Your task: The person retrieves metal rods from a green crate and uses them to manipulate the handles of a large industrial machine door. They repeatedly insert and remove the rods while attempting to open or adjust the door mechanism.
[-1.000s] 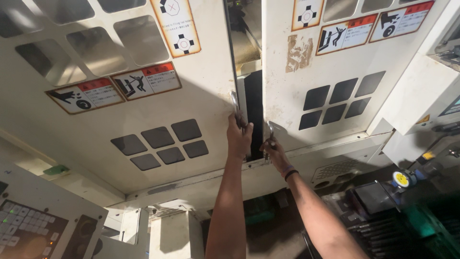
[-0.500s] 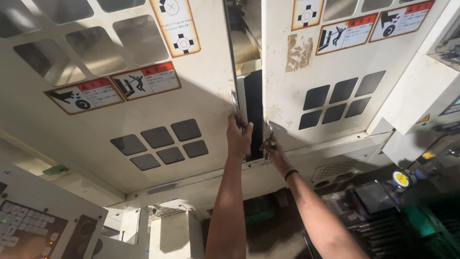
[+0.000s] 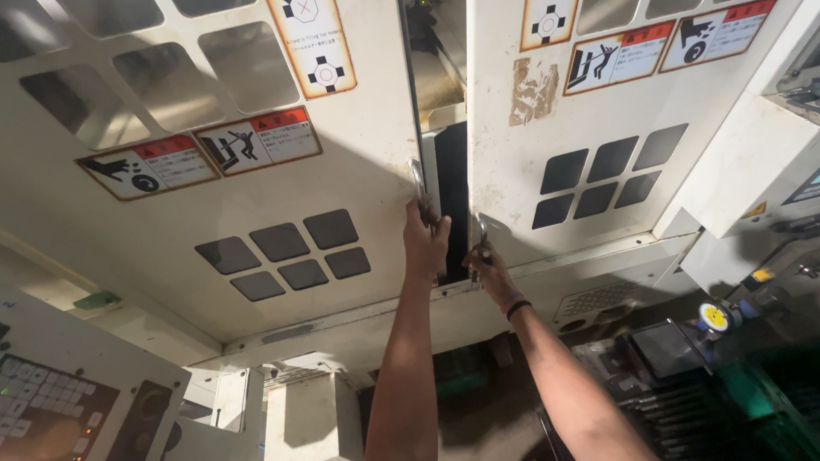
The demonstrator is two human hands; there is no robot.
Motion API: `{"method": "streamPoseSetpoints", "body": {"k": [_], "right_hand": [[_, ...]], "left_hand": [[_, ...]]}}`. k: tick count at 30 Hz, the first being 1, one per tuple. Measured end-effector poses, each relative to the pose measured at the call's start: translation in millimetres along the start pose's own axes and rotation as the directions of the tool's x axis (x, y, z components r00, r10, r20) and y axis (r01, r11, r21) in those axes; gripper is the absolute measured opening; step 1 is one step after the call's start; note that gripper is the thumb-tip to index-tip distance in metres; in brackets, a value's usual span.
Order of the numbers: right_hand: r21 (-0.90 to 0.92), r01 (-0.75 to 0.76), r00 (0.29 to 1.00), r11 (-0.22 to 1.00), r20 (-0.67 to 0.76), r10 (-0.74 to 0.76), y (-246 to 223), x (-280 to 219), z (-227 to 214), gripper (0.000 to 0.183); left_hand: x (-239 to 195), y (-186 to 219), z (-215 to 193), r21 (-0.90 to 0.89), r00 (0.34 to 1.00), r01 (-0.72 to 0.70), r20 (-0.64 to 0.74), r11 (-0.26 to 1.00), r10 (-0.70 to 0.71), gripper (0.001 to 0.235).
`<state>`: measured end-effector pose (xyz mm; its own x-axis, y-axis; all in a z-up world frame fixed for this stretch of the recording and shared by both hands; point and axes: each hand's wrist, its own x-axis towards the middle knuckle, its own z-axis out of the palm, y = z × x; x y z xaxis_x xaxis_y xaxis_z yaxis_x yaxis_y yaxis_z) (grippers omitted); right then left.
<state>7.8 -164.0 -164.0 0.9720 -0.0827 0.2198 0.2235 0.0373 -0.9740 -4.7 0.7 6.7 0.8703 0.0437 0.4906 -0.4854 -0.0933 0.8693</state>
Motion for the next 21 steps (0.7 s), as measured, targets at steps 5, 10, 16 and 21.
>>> {"method": "streamPoseSetpoints", "body": {"k": [5,10,16,21], "right_hand": [[0.01,-0.021,1.0,1.0,-0.01,0.021,-1.7,-1.1,0.7,0.017],[-0.016,-0.006,1.0,1.0,-0.009,0.006,2.4,0.8,0.4,0.016],[0.098,-0.051,0.999,0.994,0.006,0.051,19.1,6.7,-3.0,0.009],[0.077,0.032,0.999,0.997,0.023,-0.034,36.1,11.9,-5.2,0.008]], "left_hand": [[-0.4,1.4,-0.5,0.016,1.0,0.002,-0.002,1.0,-0.002,0.044],[-0.9,-0.7,0.1,-0.003,1.0,-0.023,-0.011,1.0,0.023,0.044],[0.7,-10.0,1.0,-0.03,1.0,-0.016,-0.003,0.999,0.016,0.044],[1.1,-17.7,3.5,-0.083,0.999,-0.034,0.0,0.996,0.034,0.047]]}}
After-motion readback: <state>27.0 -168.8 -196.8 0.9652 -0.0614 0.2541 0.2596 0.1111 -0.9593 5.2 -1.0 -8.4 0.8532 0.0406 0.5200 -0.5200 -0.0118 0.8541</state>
